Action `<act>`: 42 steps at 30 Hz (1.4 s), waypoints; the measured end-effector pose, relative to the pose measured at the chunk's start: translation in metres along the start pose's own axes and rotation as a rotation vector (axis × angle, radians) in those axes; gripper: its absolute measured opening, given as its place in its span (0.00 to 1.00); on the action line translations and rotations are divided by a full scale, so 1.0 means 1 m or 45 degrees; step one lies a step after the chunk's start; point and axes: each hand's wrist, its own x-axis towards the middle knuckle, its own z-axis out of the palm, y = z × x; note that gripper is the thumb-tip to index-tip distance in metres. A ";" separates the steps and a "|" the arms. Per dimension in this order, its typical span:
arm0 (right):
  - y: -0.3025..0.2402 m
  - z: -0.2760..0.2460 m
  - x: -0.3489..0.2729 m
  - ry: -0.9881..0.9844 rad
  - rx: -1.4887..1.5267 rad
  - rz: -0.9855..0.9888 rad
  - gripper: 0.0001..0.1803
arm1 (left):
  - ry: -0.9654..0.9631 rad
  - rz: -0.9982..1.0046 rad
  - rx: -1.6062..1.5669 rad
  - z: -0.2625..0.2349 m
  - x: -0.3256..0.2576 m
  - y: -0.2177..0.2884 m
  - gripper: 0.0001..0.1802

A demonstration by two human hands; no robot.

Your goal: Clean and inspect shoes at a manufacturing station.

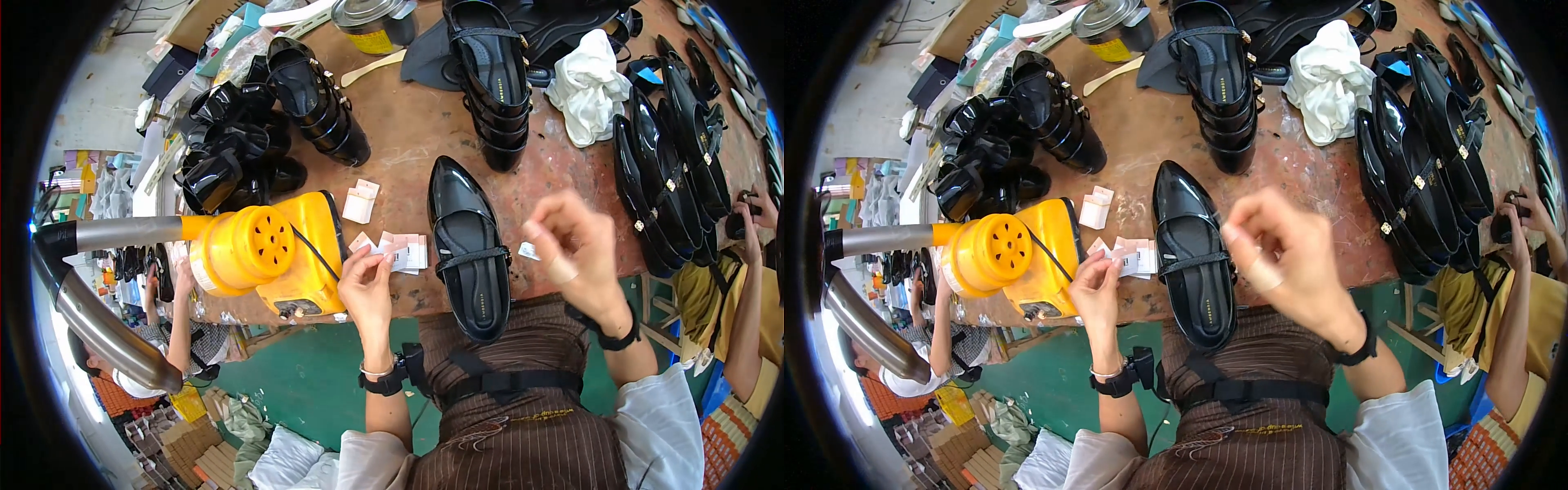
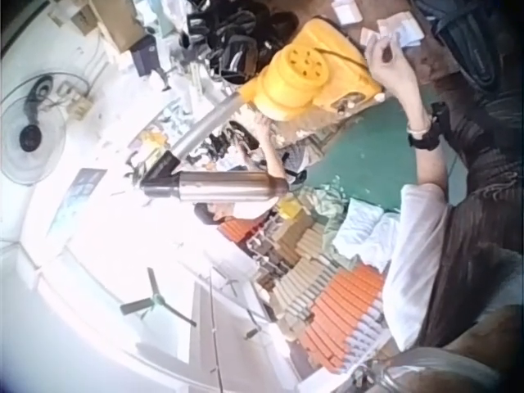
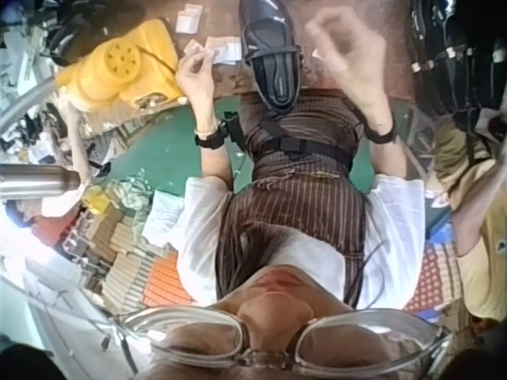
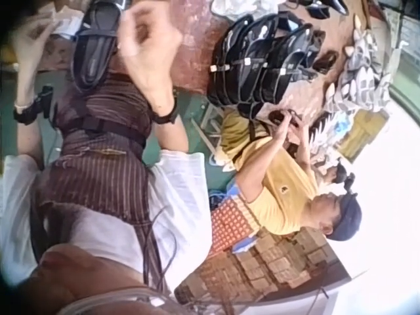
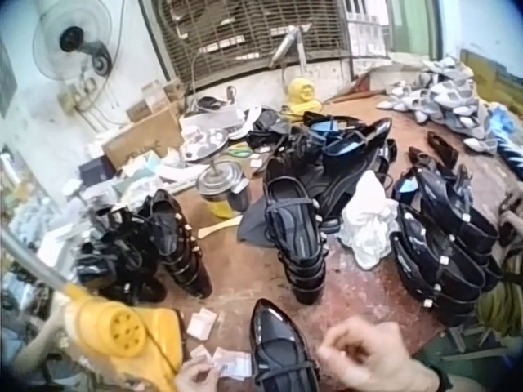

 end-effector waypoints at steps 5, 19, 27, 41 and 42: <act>-0.016 0.041 -0.016 -0.250 -0.101 -0.027 0.06 | -0.056 -0.236 -0.422 -0.010 -0.029 0.088 0.05; -0.032 0.050 -0.020 -0.269 -0.223 -0.115 0.08 | 0.057 0.287 -0.061 -0.006 -0.062 0.126 0.09; -0.031 0.048 -0.018 -0.296 -0.258 -0.089 0.09 | 0.055 0.259 -0.114 -0.003 -0.063 0.124 0.09; -0.004 0.012 -0.012 -0.668 0.722 0.608 0.06 | -0.245 0.880 0.302 0.000 -0.057 0.133 0.13; -0.001 0.009 -0.013 -0.703 0.663 0.625 0.04 | -0.290 0.927 0.307 0.001 -0.058 0.127 0.12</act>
